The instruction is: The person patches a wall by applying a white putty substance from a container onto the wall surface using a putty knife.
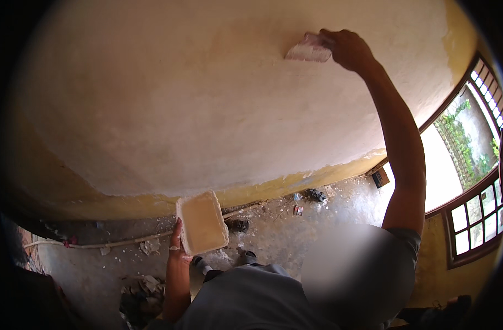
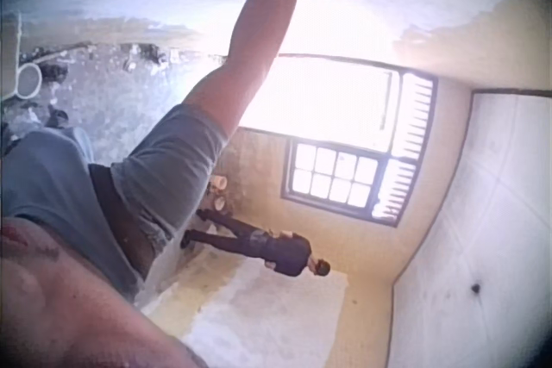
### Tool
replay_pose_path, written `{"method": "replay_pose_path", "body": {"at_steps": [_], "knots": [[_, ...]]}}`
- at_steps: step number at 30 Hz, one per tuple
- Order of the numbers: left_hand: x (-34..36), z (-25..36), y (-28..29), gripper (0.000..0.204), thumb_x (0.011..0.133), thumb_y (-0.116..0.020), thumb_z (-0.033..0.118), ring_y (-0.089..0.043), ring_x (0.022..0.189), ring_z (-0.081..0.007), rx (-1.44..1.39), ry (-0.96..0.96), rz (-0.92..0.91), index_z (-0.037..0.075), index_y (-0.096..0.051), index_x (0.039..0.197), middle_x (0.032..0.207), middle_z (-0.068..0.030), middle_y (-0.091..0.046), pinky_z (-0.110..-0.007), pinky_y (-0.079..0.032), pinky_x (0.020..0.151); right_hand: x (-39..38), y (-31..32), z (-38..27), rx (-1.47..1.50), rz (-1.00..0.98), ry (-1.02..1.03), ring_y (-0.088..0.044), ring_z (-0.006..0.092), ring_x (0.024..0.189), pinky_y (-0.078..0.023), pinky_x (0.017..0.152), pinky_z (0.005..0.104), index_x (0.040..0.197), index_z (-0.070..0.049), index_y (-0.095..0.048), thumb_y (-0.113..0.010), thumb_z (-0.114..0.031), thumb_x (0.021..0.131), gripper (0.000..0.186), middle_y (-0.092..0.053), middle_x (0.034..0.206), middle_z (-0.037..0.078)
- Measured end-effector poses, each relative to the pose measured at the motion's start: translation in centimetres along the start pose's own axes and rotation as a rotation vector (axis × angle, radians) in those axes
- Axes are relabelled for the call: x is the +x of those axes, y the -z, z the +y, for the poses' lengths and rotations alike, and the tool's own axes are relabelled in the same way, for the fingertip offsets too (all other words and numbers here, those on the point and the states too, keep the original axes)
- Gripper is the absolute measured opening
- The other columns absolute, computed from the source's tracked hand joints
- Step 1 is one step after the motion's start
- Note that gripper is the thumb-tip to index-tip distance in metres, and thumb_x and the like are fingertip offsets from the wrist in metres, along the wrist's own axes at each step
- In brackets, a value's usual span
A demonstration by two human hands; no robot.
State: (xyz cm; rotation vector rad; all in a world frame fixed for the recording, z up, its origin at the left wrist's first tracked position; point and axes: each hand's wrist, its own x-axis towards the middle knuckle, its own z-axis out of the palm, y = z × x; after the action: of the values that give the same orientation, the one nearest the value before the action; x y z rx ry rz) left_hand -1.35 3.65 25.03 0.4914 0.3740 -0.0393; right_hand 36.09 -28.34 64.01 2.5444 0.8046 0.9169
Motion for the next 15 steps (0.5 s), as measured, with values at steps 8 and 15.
{"method": "replay_pose_path", "body": {"at_steps": [8,15], "knots": [[-0.3,0.2,0.2,0.062,0.093,-0.059,0.043,-0.056,0.121,-0.0306,0.025,0.017,0.009,0.008,-0.043,0.142,0.135,-0.0130,-0.054,-0.049,-0.048,0.100,-3.0,-1.3,-3.6,0.119,-0.155,0.090,-0.064,0.0380,0.098,-0.052,0.085,0.0469,0.122,-0.018,-0.063,-0.059,-0.012,0.090,0.033,-0.068,0.098,0.018],[0.4,-0.4,0.0,0.064,0.091,-0.062,0.043,-0.057,0.119,-0.0321,0.020,0.002,-0.016,0.006,-0.045,0.140,0.133,-0.0137,-0.056,-0.049,-0.047,0.100,2.1,10.3,0.1,0.485,0.306,0.101,-0.067,0.0377,0.089,-0.055,0.082,0.0396,0.109,-0.007,-0.069,-0.058,-0.003,0.079,0.032,-0.071,0.100,0.018]]}}
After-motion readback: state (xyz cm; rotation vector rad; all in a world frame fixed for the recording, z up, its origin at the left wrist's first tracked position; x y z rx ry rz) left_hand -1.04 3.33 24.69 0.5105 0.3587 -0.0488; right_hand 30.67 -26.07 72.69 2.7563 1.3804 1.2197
